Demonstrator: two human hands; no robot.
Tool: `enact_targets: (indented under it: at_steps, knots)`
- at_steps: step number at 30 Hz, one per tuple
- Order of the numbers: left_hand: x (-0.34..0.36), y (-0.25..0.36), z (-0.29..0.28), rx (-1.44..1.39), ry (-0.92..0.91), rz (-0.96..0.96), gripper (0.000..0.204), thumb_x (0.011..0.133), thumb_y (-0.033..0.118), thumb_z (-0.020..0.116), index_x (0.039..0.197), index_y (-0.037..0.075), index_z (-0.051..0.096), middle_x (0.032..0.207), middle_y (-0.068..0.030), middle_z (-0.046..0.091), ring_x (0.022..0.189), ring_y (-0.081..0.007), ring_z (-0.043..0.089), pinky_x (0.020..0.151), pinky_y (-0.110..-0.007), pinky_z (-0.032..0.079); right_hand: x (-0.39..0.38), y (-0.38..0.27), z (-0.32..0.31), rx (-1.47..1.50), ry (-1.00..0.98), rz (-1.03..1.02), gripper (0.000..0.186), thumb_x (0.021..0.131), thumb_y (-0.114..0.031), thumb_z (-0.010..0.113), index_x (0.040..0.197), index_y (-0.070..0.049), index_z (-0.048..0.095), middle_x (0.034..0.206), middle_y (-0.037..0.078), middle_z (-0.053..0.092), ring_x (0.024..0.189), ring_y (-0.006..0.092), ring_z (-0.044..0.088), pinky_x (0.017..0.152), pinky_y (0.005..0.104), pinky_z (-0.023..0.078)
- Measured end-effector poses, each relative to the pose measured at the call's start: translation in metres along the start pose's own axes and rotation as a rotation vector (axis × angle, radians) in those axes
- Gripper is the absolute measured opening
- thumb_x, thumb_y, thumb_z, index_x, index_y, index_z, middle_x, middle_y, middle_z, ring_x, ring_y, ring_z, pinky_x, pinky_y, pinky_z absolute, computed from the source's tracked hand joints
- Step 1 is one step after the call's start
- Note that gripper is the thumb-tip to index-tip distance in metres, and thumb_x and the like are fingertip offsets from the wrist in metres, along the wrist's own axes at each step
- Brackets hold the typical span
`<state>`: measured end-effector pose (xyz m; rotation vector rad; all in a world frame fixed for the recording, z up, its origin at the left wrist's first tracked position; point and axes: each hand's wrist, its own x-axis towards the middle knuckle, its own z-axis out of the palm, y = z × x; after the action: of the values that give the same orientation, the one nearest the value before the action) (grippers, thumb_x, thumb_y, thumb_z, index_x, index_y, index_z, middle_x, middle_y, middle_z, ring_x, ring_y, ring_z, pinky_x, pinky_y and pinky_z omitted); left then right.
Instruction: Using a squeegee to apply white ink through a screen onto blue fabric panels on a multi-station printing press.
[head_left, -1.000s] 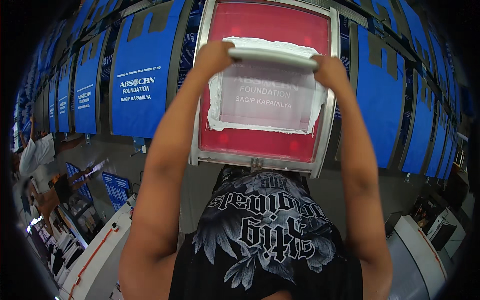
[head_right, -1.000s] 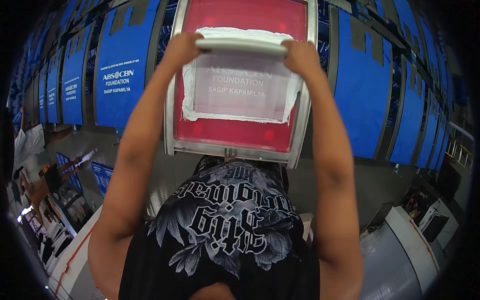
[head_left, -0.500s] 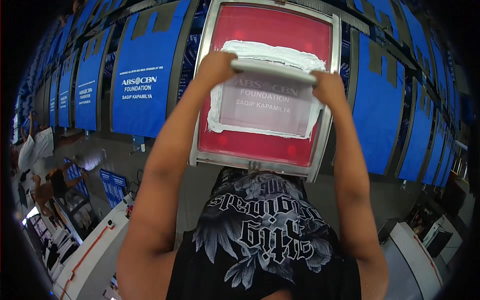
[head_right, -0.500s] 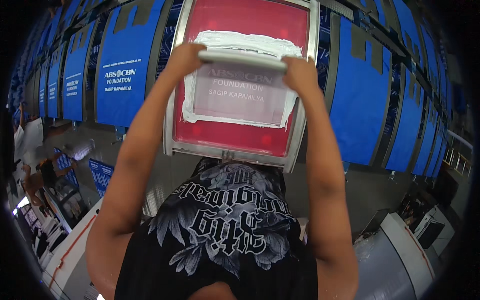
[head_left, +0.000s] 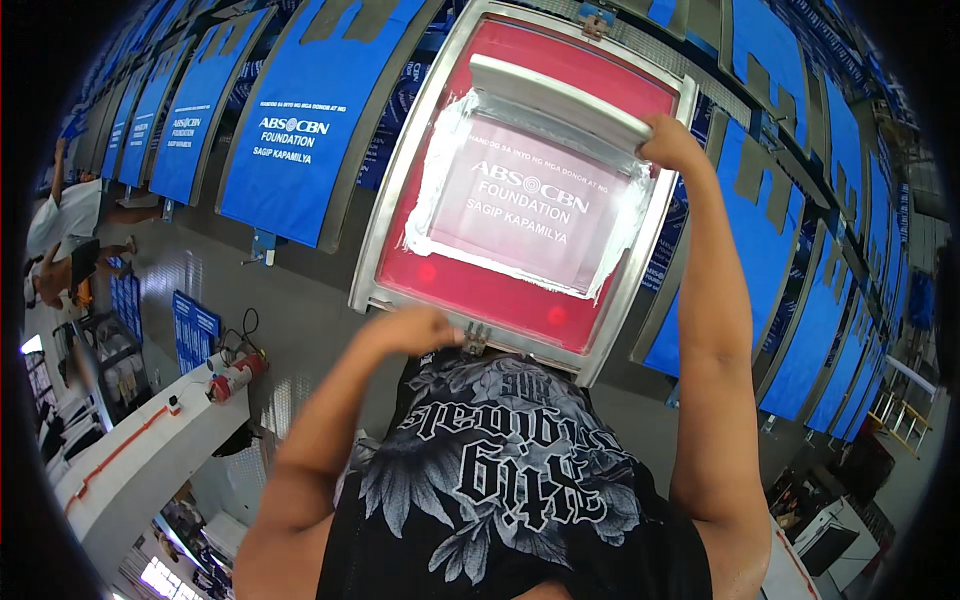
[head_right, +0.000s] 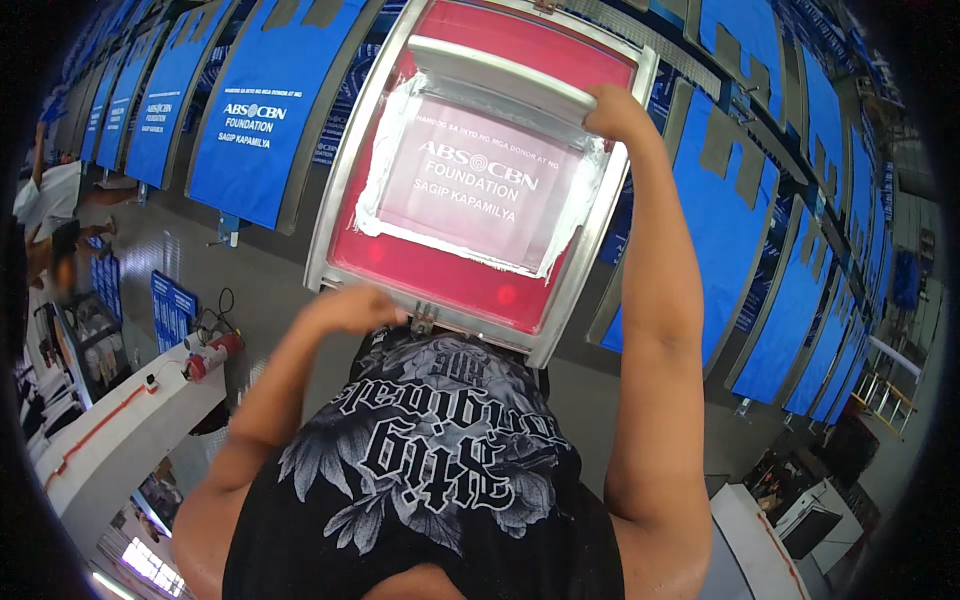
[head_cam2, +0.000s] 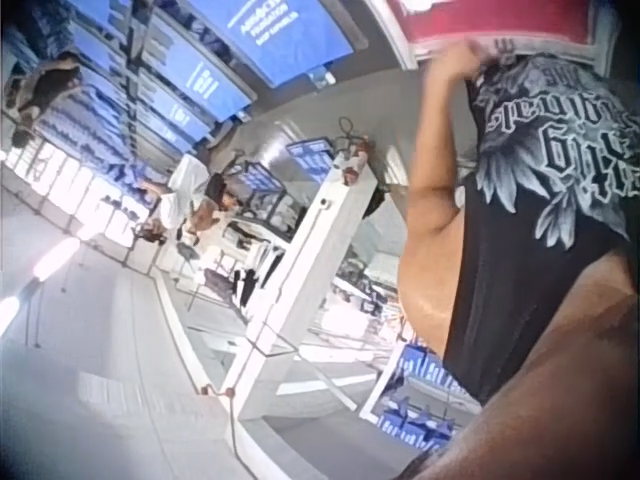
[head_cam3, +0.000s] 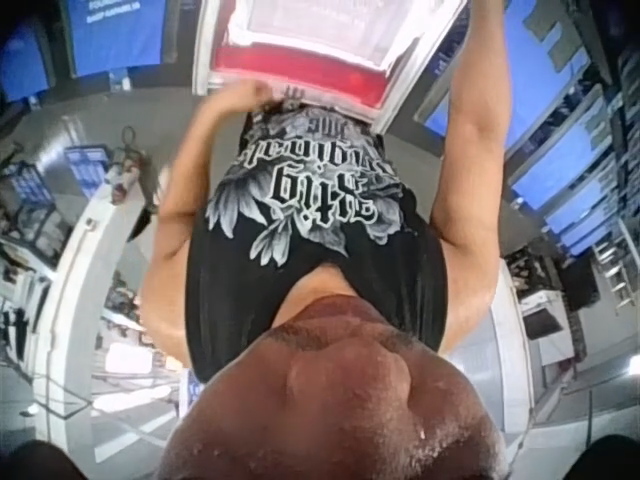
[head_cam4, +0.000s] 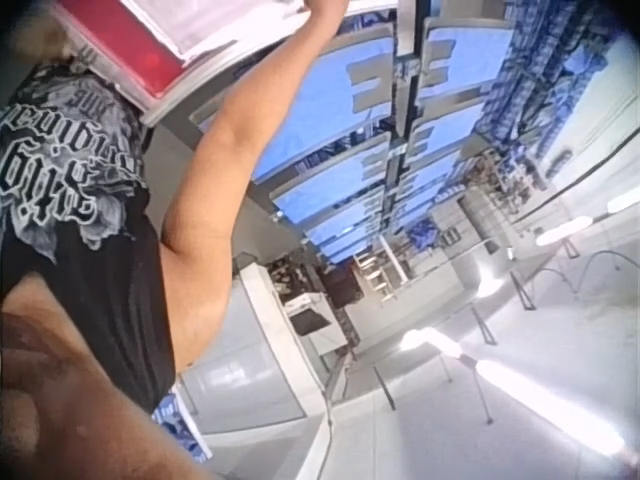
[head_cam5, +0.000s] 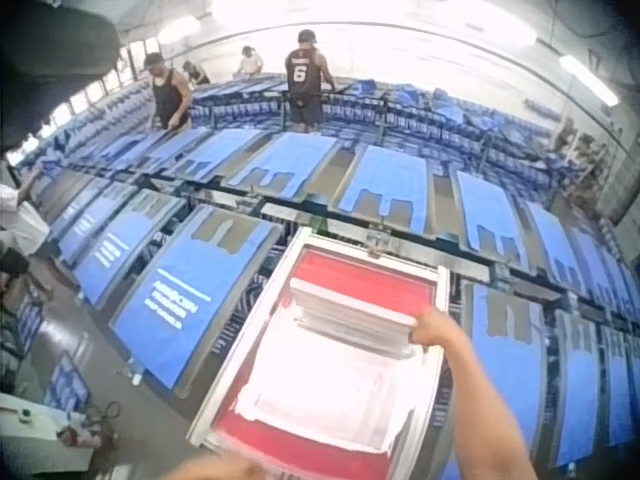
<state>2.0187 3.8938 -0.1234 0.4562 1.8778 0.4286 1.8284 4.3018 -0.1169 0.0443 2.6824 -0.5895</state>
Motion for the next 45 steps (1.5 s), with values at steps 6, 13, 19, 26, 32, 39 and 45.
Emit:
enact_targets:
  at_steps: [6,13,19,26,32,39,45]
  knots:
    - [0.031,-0.033,0.113,-0.855,0.004,0.170,0.047,0.091,0.044,0.055,0.075,0.001,0.060,0.065,0.0030,0.053,0.063,-0.0058,0.045,0.056,-0.025,0.039,0.013,-0.044,0.004,-0.193,0.047,-0.106,0.052,0.061,-0.011,0.064,0.113,-0.007,0.062,0.104,0.020,0.064,0.098,0.0331,0.061,0.088,0.0364,0.047]
    - [0.000,0.004,0.092,-0.893,-0.010,0.260,0.041,0.093,0.039,0.052,0.073,0.005,0.062,0.061,0.0022,0.053,0.054,-0.0065,0.047,0.051,-0.021,0.038,-0.035,-0.080,0.011,-0.054,0.136,-0.040,0.051,0.061,-0.003,0.053,0.111,-0.007,0.063,0.104,0.020,0.063,0.100,0.0348,0.059,0.088,0.0376,0.046]
    - [-0.003,0.003,0.091,-0.921,0.009,0.208,0.042,0.092,0.041,0.053,0.074,0.005,0.063,0.060,0.0011,0.053,0.053,-0.0067,0.047,0.048,-0.021,0.038,-0.206,-0.139,0.103,-0.214,0.190,-0.114,0.040,0.063,0.000,0.057,0.101,-0.011,0.065,0.092,0.011,0.063,0.086,0.0327,0.058,0.078,0.0419,0.046]
    - [0.025,-0.007,0.105,-0.643,0.175,-0.058,0.047,0.090,0.044,0.055,0.068,0.003,0.062,0.054,-0.0034,0.054,0.048,-0.0107,0.048,0.047,-0.023,0.036,-0.235,-0.118,0.130,-0.121,0.356,-0.196,0.038,0.062,-0.006,0.063,0.100,-0.007,0.062,0.095,0.009,0.063,0.093,0.0277,0.056,0.087,0.0420,0.039]
    - [0.011,0.005,0.073,0.104,0.206,-0.058,0.047,0.085,0.048,0.056,0.079,0.003,0.069,0.069,-0.0150,0.065,0.069,-0.0254,0.064,0.067,-0.037,0.049,-0.212,-0.021,0.107,0.364,0.243,0.010,0.034,0.065,-0.022,0.074,0.097,-0.011,0.068,0.093,0.012,0.067,0.097,0.0296,0.061,0.098,0.0511,0.035]
    - [0.012,-0.105,-0.059,-0.224,1.333,-0.141,0.047,0.095,0.038,0.046,0.117,-0.002,0.058,0.107,-0.0197,0.063,0.102,-0.0304,0.059,0.087,-0.034,0.044,-0.152,-0.008,0.145,1.110,0.245,0.044,0.034,0.070,-0.015,0.076,0.097,0.002,0.065,0.086,0.006,0.065,0.078,0.0120,0.059,0.069,0.0258,0.045]
    - [0.019,-0.036,-0.026,-0.586,1.106,-0.073,0.044,0.096,0.034,0.046,0.119,-0.002,0.056,0.110,-0.0157,0.063,0.105,-0.0217,0.056,0.090,-0.031,0.042,-0.203,0.041,0.102,1.041,0.190,0.271,0.038,0.068,-0.019,0.076,0.099,0.001,0.064,0.090,0.008,0.065,0.081,0.0167,0.059,0.074,0.0292,0.046]
